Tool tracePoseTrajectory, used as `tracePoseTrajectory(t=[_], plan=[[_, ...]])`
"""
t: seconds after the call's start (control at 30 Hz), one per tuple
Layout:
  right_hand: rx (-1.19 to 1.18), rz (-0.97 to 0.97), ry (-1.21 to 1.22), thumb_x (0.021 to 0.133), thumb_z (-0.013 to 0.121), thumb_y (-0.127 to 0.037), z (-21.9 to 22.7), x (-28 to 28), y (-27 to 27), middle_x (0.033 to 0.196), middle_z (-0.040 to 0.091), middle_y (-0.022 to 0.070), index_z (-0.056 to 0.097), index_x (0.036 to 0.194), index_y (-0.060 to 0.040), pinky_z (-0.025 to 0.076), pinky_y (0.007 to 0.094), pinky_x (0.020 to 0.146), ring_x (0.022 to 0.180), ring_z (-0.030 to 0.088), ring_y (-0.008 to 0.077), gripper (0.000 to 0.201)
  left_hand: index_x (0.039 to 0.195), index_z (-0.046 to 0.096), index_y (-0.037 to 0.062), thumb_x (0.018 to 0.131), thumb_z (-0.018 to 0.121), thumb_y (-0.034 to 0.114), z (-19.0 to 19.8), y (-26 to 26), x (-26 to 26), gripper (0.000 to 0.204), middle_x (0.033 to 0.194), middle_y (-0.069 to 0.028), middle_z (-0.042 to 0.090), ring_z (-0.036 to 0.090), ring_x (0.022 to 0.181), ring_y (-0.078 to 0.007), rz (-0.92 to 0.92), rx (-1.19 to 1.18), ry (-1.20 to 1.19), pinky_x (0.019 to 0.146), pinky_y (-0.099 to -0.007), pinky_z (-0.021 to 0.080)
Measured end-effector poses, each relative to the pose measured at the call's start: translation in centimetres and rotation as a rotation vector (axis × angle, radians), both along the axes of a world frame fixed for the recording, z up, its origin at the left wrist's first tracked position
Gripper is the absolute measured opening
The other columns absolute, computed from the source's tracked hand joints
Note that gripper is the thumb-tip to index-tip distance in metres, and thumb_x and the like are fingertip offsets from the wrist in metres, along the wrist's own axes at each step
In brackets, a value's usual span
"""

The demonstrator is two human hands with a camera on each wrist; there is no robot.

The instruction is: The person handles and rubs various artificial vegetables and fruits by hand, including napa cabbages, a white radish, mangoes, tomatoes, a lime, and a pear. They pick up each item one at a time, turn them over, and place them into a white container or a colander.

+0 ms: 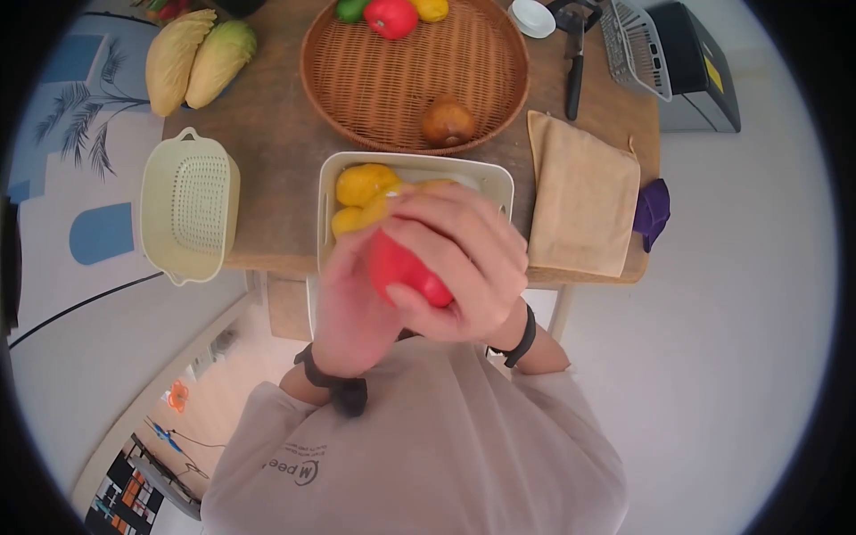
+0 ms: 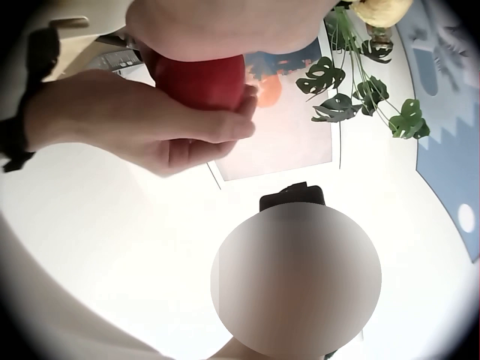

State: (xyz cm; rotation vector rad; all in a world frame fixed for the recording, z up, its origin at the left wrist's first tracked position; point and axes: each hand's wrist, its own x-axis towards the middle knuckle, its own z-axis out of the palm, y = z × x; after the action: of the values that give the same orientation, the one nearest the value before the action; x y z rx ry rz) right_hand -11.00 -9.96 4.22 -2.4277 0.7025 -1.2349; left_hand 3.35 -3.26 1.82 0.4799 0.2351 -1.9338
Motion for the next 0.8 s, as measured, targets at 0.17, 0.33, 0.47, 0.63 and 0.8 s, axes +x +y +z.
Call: tracePoseTrajectory(t=[0.17, 0.33, 0.47, 0.63, 0.8], plan=[[-0.041, 0.022, -0.004, 0.092, 0.071, -0.022, -0.7, -0.6, 0.1, 0.108, 0.076, 0.0194, 0.078, 0.105, -0.0006, 0.062, 0.0450, 0.081, 0.094, 0.076, 0.0366, 0.026, 0.142, 0.061, 0.0117, 0.114, 0.046, 0.038, -1.0, -0.3, 0.5, 0.041, 0.140, -0.0036, 0.065, 0.061, 0.132, -0.0180, -0.146, 0.065, 0.192, 0.114, -0.0365, 0.051], [0.061, -0.103, -0.019, 0.099, 0.070, -0.030, 0.3, -0.3, -0.6, 0.109, 0.077, 0.0179, 0.079, 0.102, -0.0024, 0.061, 0.0473, 0.082, 0.094, 0.075, 0.0341, 0.030, 0.148, 0.056, 0.0119, 0.115, 0.042, 0.035, 0.1, 0.3, -0.2, 0.043, 0.150, -0.0051, 0.061, 0.057, 0.138, -0.0141, -0.029, -0.026, -0.032, 0.118, -0.0345, 0.044], [0.027, 0.018, 0.016, 0.100, 0.066, -0.025, -0.3, 0.1, 0.9, 0.108, 0.077, 0.0194, 0.079, 0.102, -0.0007, 0.062, 0.0454, 0.082, 0.094, 0.076, 0.0349, 0.028, 0.149, 0.056, 0.0094, 0.114, 0.040, 0.033, -0.4, -0.3, 0.2, 0.045, 0.152, -0.0049, 0.060, 0.057, 0.140, -0.0160, -0.071, -0.130, 0.174, 0.119, -0.0359, 0.043], [0.094, -0.076, -0.011, 0.102, 0.062, -0.019, 0.0, -0.6, -0.1, 0.105, 0.078, 0.0211, 0.078, 0.101, 0.0014, 0.064, 0.0431, 0.084, 0.093, 0.077, 0.0358, 0.026, 0.148, 0.057, 0.0063, 0.114, 0.039, 0.032, -0.2, 0.2, 0.2, 0.047, 0.157, -0.0069, 0.057, 0.058, 0.139, -0.0172, -0.039, 0.018, -0.043, 0.117, -0.0372, 0.046], [0.207, -0.036, 0.090, 0.101, 0.066, -0.016, -2.7, -2.1, 3.4, 0.103, 0.077, 0.0222, 0.076, 0.100, 0.0058, 0.063, 0.0437, 0.081, 0.094, 0.077, 0.0365, 0.024, 0.147, 0.058, 0.0059, 0.114, 0.038, 0.035, -0.5, -0.8, -0.2, 0.048, 0.148, -0.0068, 0.064, 0.060, 0.134, -0.0172, -0.113, -0.189, -0.055, 0.115, -0.0379, 0.047]])
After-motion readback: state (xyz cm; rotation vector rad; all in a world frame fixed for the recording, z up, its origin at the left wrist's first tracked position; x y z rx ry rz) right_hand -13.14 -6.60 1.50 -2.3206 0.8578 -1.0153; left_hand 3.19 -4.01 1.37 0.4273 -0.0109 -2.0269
